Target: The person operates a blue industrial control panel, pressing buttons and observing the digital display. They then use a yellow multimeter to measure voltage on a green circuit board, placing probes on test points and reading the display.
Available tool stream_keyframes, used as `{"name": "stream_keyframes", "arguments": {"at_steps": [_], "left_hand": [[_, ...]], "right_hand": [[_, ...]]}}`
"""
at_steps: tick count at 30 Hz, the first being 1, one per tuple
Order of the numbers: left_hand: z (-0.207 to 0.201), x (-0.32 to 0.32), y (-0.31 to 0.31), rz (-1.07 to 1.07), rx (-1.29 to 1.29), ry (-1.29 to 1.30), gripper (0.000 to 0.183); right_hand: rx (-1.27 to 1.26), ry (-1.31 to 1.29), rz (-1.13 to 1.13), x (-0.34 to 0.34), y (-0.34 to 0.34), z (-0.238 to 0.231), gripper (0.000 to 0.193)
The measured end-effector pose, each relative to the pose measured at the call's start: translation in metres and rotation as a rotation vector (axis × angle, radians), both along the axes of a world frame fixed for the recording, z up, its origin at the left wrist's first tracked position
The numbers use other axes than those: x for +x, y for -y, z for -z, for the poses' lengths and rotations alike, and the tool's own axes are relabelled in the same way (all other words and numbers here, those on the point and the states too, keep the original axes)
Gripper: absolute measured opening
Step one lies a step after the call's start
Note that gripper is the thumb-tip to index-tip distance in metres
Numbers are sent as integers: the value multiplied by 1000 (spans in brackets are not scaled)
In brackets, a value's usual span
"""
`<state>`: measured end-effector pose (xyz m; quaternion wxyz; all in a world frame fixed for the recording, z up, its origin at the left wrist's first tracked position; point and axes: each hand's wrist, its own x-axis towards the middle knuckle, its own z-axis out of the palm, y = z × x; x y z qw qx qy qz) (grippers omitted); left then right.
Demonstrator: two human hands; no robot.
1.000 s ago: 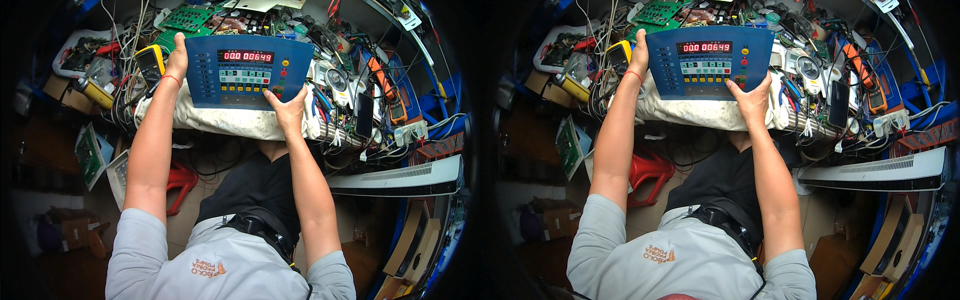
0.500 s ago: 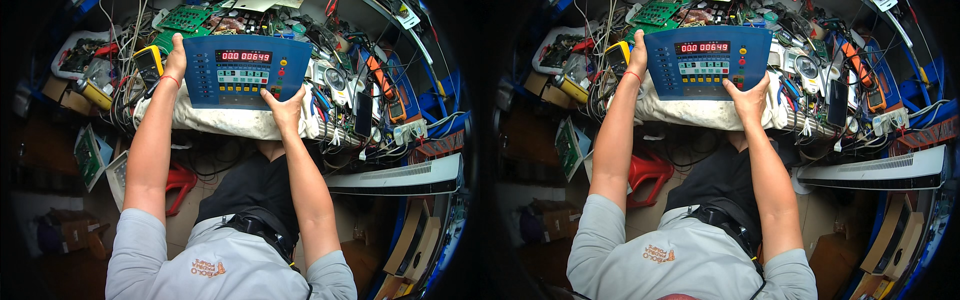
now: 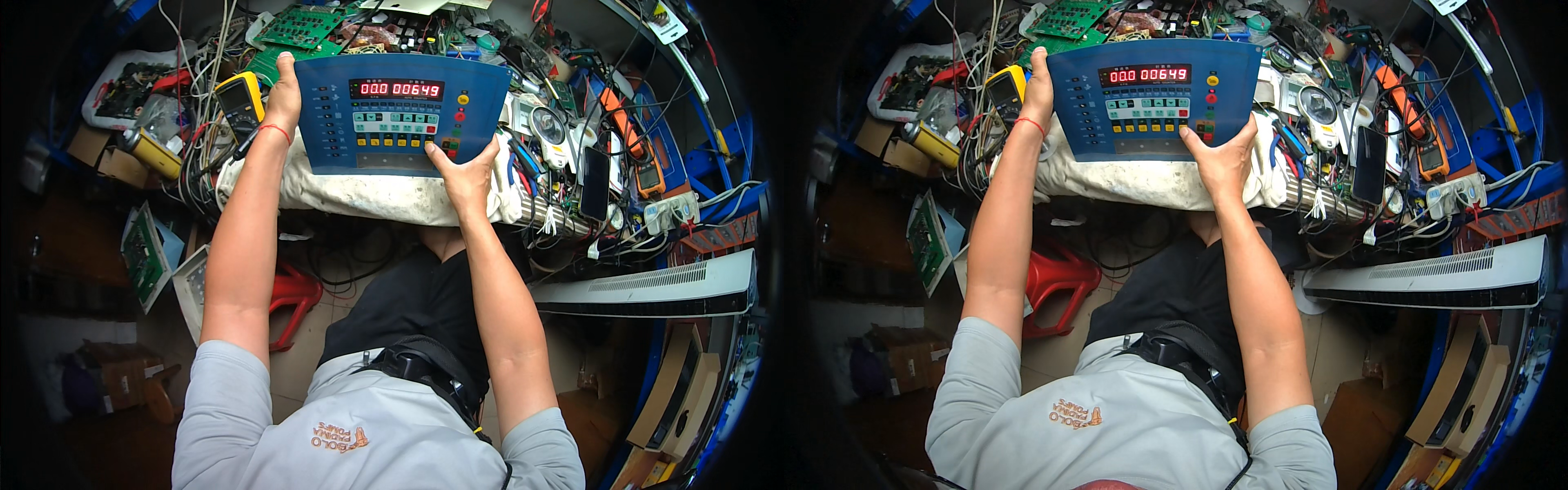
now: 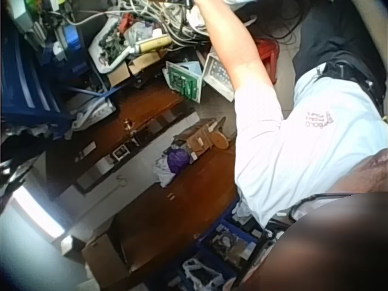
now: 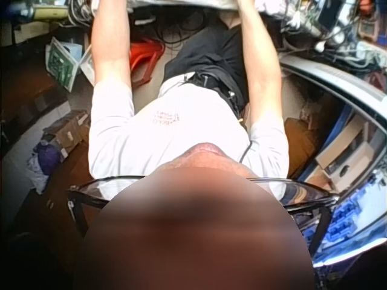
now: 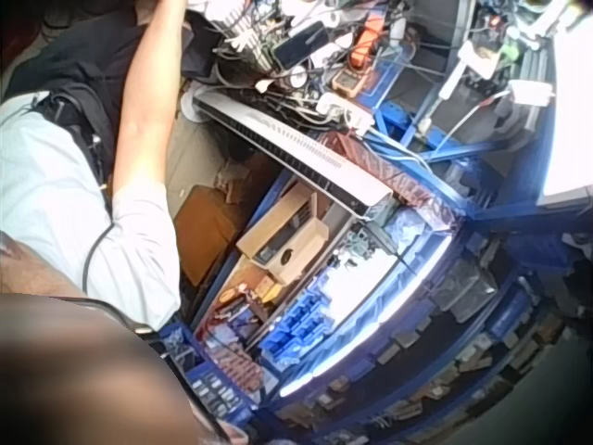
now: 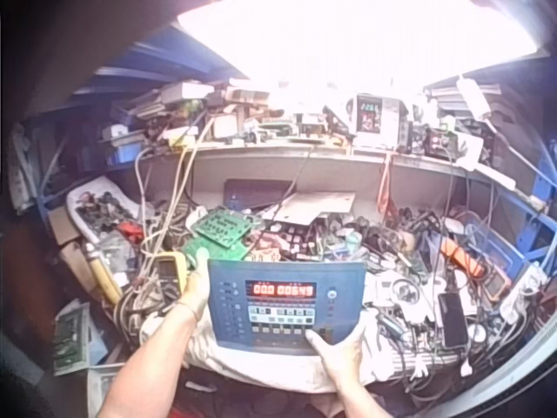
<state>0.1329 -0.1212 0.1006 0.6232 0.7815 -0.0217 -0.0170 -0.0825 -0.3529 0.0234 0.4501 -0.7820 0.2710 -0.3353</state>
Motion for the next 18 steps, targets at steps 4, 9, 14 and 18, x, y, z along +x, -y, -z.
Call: {"name": "stream_keyframes", "arguments": {"at_steps": [4,9,14,18], "left_hand": [[2,1,0,16,-17,23,103],[7,9,1,3,-38,17,101],[8,13,-1,27,-58,11,99],[8,12,-2,15,-64,4,98]], "right_hand": [[-6,-17,4,0,1,4,109],[51,25,-180,-7,23,7,93],[13,-18,-236,-11,40,18,76],[40,74,-253,-11,39,24,72]]}}
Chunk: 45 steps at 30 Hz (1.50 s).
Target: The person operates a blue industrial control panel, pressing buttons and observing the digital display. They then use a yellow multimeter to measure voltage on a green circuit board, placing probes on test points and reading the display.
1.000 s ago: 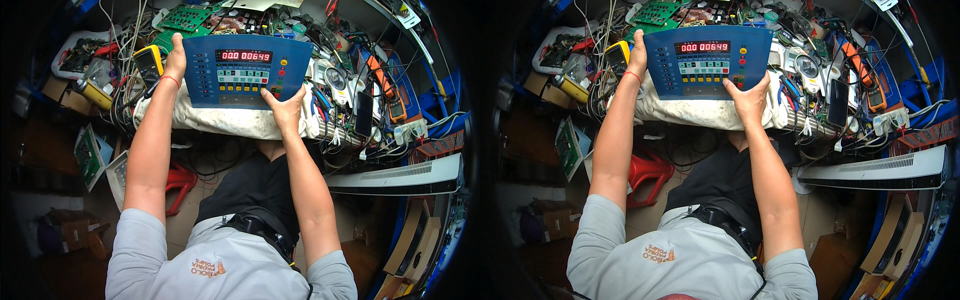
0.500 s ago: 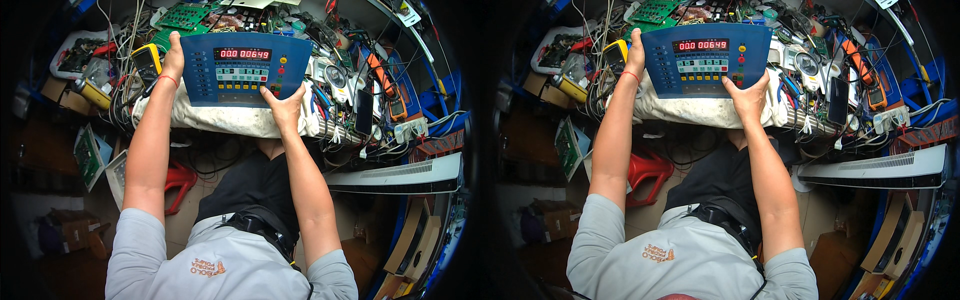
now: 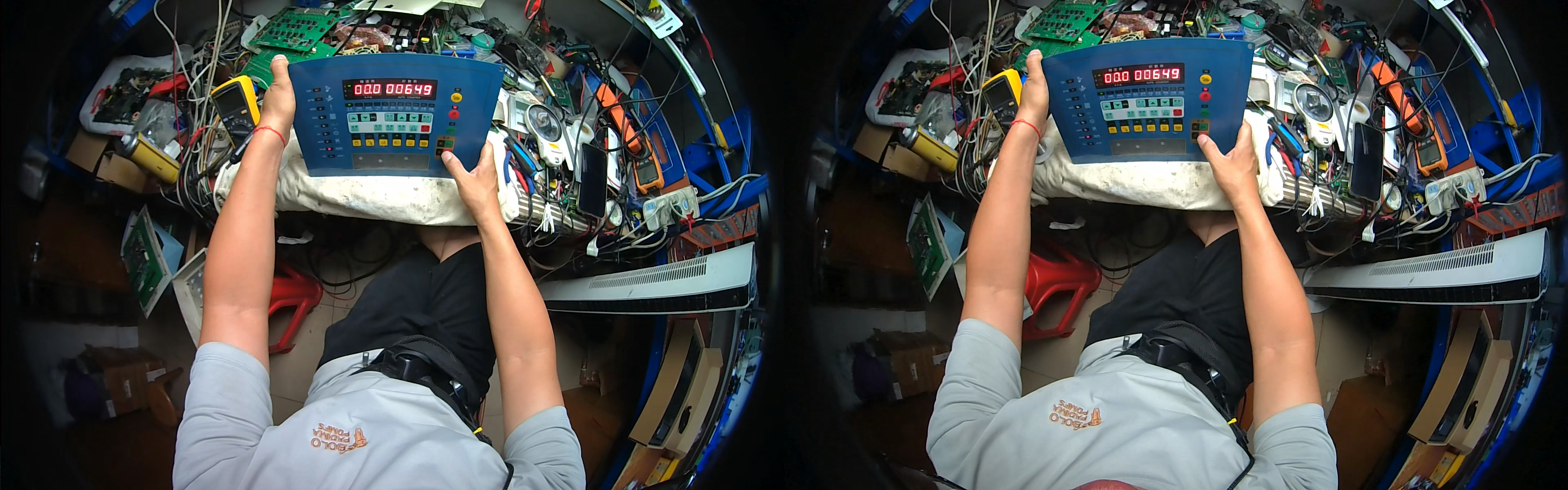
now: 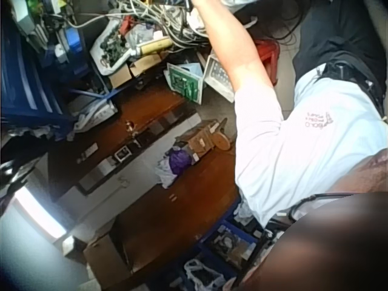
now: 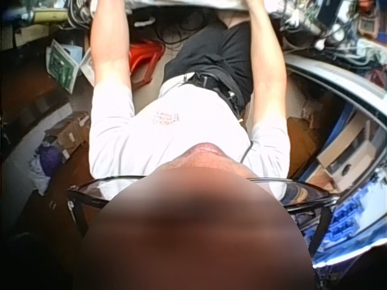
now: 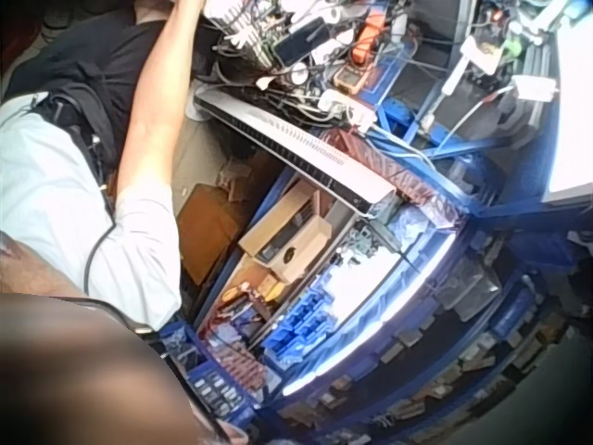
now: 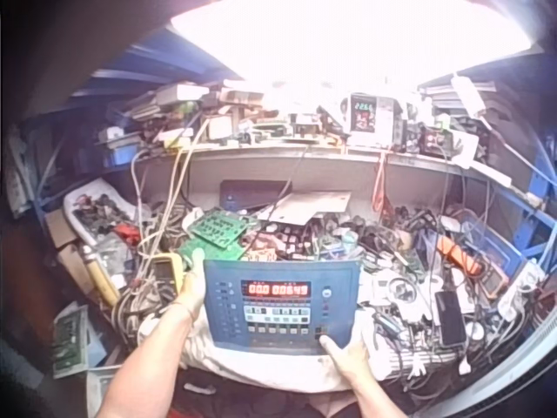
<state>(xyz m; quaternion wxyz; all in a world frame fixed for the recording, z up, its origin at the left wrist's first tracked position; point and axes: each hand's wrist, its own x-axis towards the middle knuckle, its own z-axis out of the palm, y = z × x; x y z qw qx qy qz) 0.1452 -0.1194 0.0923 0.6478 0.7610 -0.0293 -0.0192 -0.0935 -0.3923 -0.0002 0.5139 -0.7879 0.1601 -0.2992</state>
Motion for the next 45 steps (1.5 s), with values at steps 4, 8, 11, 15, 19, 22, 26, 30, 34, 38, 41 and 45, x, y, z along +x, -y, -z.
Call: {"name": "stream_keyframes", "arguments": {"at_steps": [4,8,11,15,19,22,26,30,34,38,41,45], "left_hand": [[-1,0,-1,22,-13,-15,97],[-2,-1,0,8,-15,-11,98],[-1,-3,0,-4,-11,-11,98],[-3,-4,0,3,-10,-7,98],[-4,-6,1,3,-28,8,96],[-5,-11,2,11,-42,17,94],[-7,-12,3,21,-40,9,92],[-7,-9,2,27,-36,9,93],[-5,-8,2,19,-37,16,93],[-4,-7,3,17,-39,33,93],[-4,-7,3,17,-35,32,93],[-4,-7,3,35,-40,42,93]], "right_hand": [[53,9,-35,-3,-3,-8,76],[-9,-141,126,-2,-17,-18,75],[-24,-164,187,1,-23,-21,73],[-48,-118,145,-1,-18,-16,70],[27,-18,29,-4,-8,-7,61],[48,6,-36,-5,-3,-3,66],[67,58,-60,-3,-1,1,50],[63,35,-54,-3,0,2,58],[81,9,-54,-5,-1,-1,62],[76,-18,-32,-6,-3,-5,61],[66,-8,-24,-6,-4,-6,61],[63,-6,-21,-6,-4,-6,61]]}}
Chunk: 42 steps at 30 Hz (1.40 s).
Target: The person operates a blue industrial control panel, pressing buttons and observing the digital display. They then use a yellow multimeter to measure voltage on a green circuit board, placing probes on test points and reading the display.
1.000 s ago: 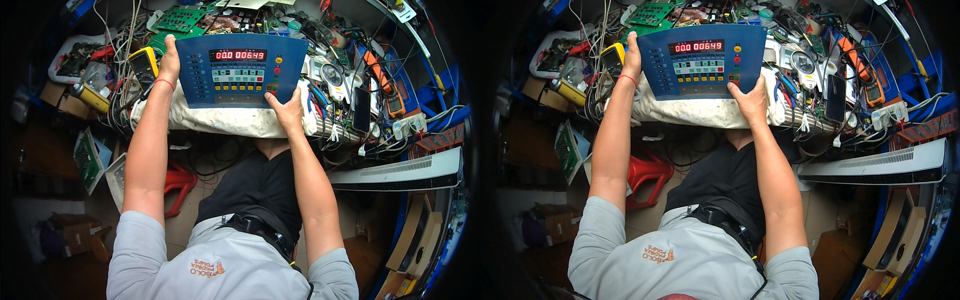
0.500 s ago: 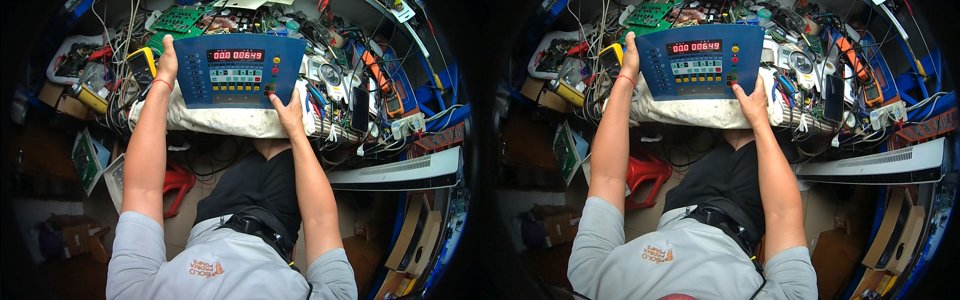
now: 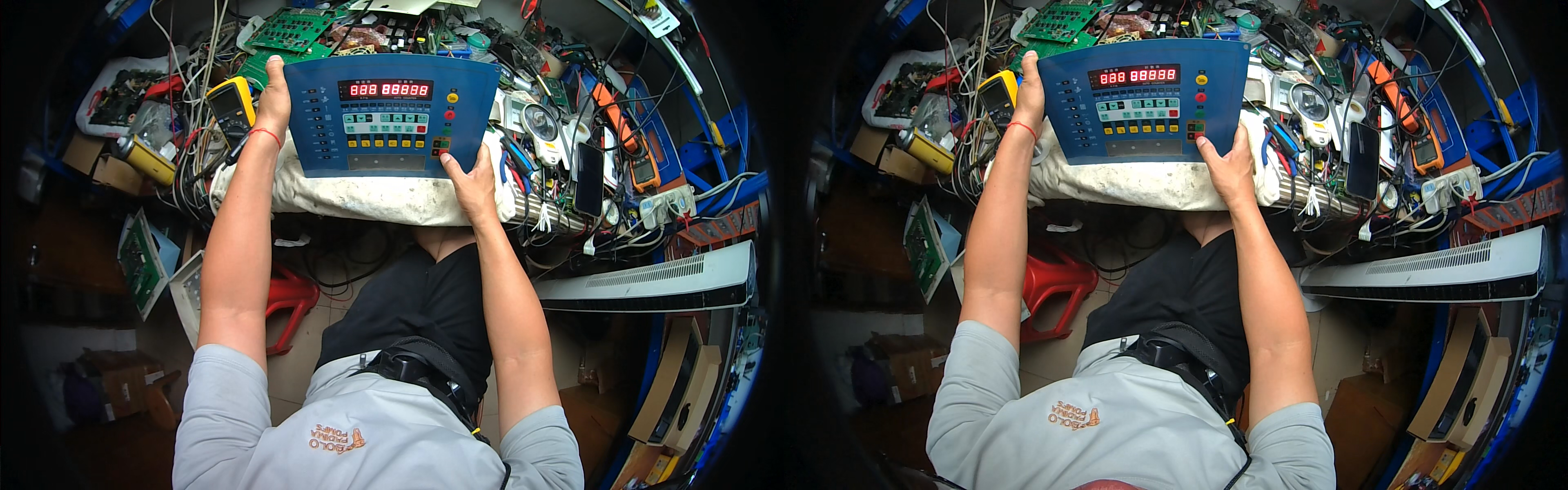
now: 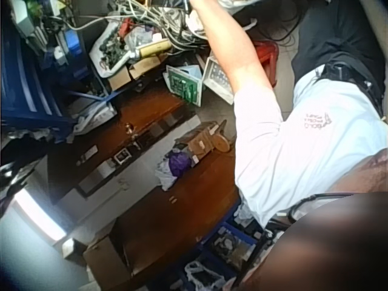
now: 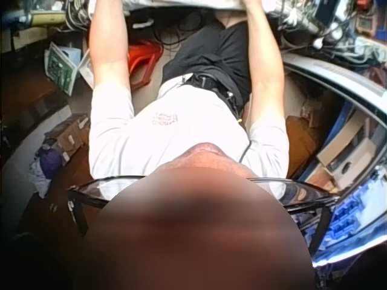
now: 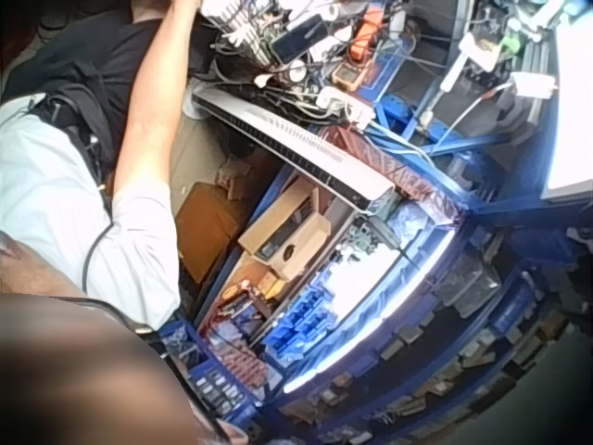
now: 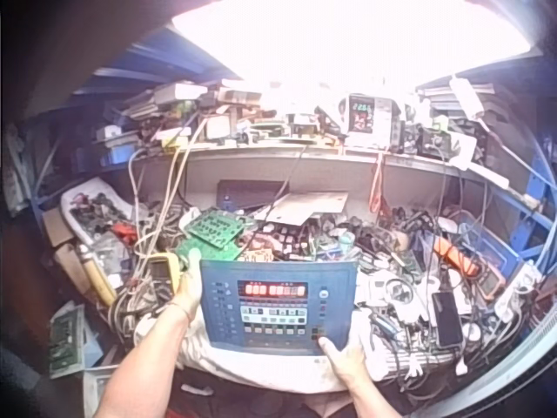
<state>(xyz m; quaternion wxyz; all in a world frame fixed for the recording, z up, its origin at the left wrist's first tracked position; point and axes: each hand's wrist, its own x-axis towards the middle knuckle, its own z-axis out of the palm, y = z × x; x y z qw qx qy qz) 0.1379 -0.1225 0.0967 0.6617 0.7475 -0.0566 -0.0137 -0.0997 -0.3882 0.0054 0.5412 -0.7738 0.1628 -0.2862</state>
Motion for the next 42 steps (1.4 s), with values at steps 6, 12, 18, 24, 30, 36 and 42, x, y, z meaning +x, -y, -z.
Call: {"name": "stream_keyframes", "arguments": {"at_steps": [6,12,18,24,30,36,42], "left_hand": [[1,1,-1,-8,18,-8,93],[2,1,0,-18,3,-16,93],[-3,-4,1,-8,14,-18,93],[-4,-6,0,-17,33,-14,93],[-2,-4,0,-23,30,-2,93],[-2,-4,-1,-29,29,-8,94],[-7,-9,-2,-9,11,-51,81]], "right_hand": [[25,19,-9,1,-1,-1,59],[-3,17,20,1,-2,-1,59],[-6,16,25,2,-1,0,58],[-3,21,33,2,-3,-1,56],[-11,-2,59,0,-7,-7,55],[-4,-17,102,1,-10,-10,54],[-25,-48,133,2,-10,-10,56]]}}
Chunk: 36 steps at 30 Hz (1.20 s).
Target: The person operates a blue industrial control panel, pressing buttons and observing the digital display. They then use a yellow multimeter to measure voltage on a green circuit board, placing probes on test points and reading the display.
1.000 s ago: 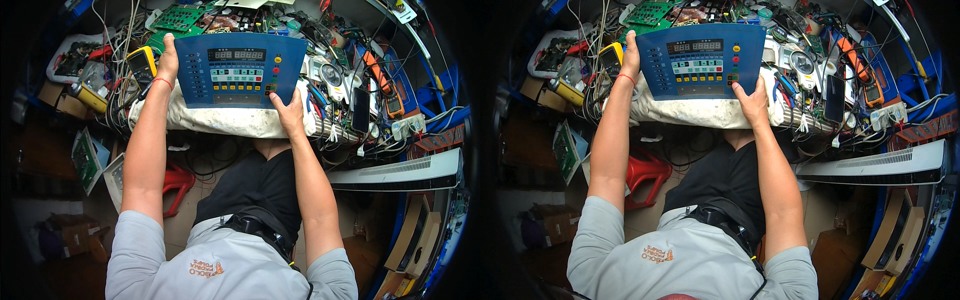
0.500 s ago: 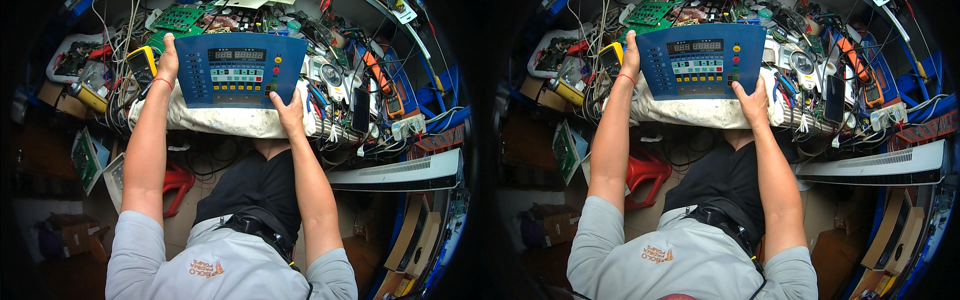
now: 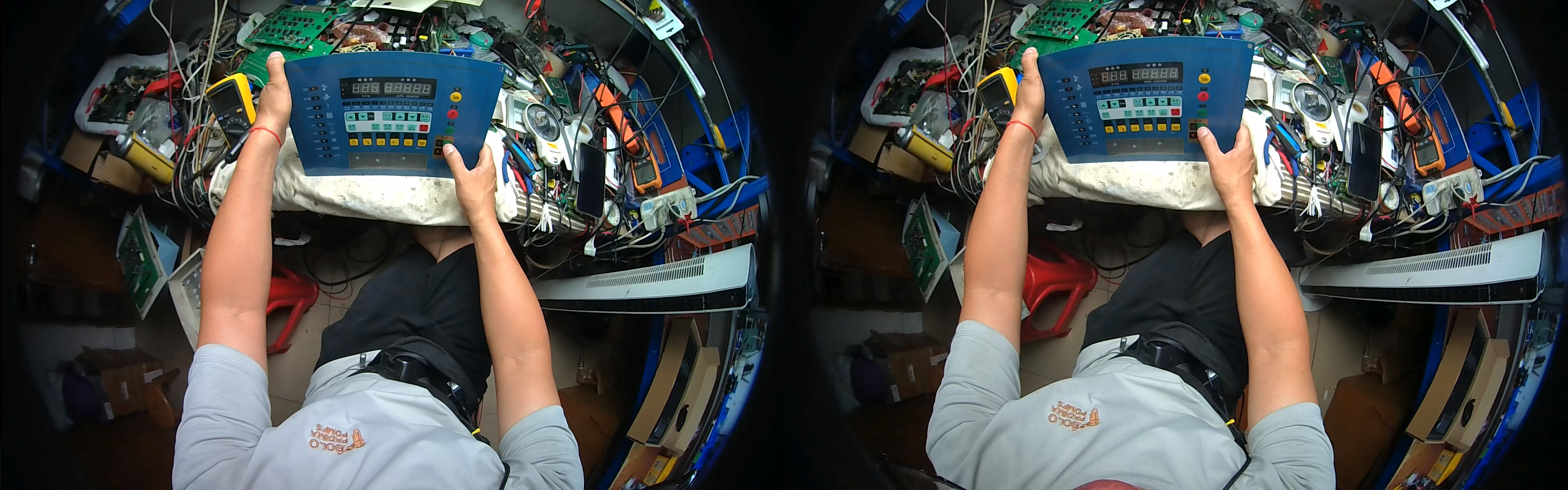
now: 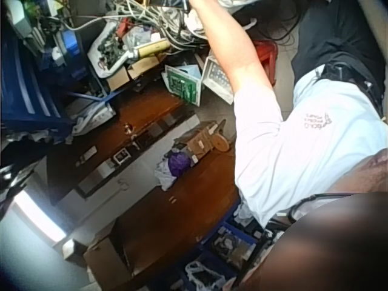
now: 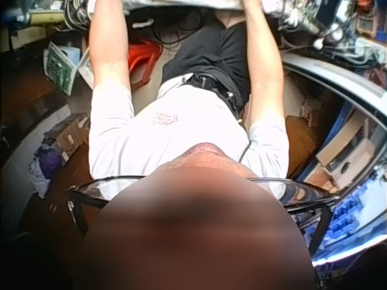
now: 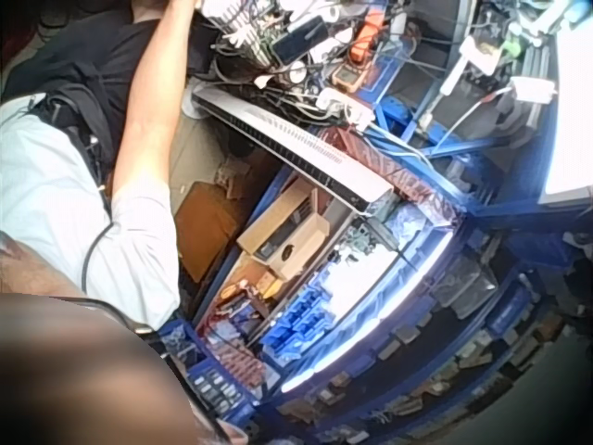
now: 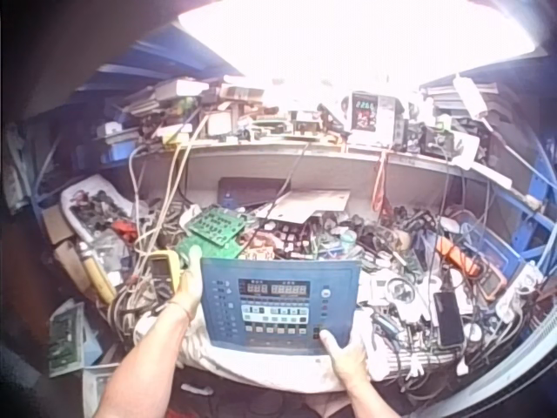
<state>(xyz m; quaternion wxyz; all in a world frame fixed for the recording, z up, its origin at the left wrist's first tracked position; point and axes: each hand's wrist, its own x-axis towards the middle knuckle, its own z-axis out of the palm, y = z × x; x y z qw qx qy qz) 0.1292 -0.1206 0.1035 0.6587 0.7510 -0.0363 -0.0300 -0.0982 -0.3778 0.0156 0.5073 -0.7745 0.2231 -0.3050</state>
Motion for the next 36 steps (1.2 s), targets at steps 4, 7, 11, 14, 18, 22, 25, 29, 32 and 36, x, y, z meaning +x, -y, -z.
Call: {"name": "stream_keyframes", "arguments": {"at_steps": [4,7,11,14,18,22,25,29,32,36], "left_hand": [[-4,-5,1,16,-14,1,82],[-7,-8,2,18,-15,2,83],[-8,-11,3,17,-18,8,83],[-9,-12,3,12,-12,4,83],[-10,-13,2,11,9,-15,84],[-10,-13,2,19,-4,-3,84],[-9,-12,3,10,-10,1,84],[-7,-9,3,8,-11,-1,84],[-5,-7,3,4,-9,0,83],[-5,-6,2,4,-10,-5,82]], "right_hand": [[8,-16,-17,-1,1,0,54],[-4,18,1,1,0,1,56],[-6,15,0,2,1,4,56],[-4,10,-3,2,2,5,56],[-2,0,1,2,2,6,56],[-7,11,1,2,1,5,57],[-3,6,4,1,1,4,56],[-4,-17,18,1,0,3,55],[-5,-13,16,1,0,3,55],[-14,-1,13,2,1,4,55]]}}
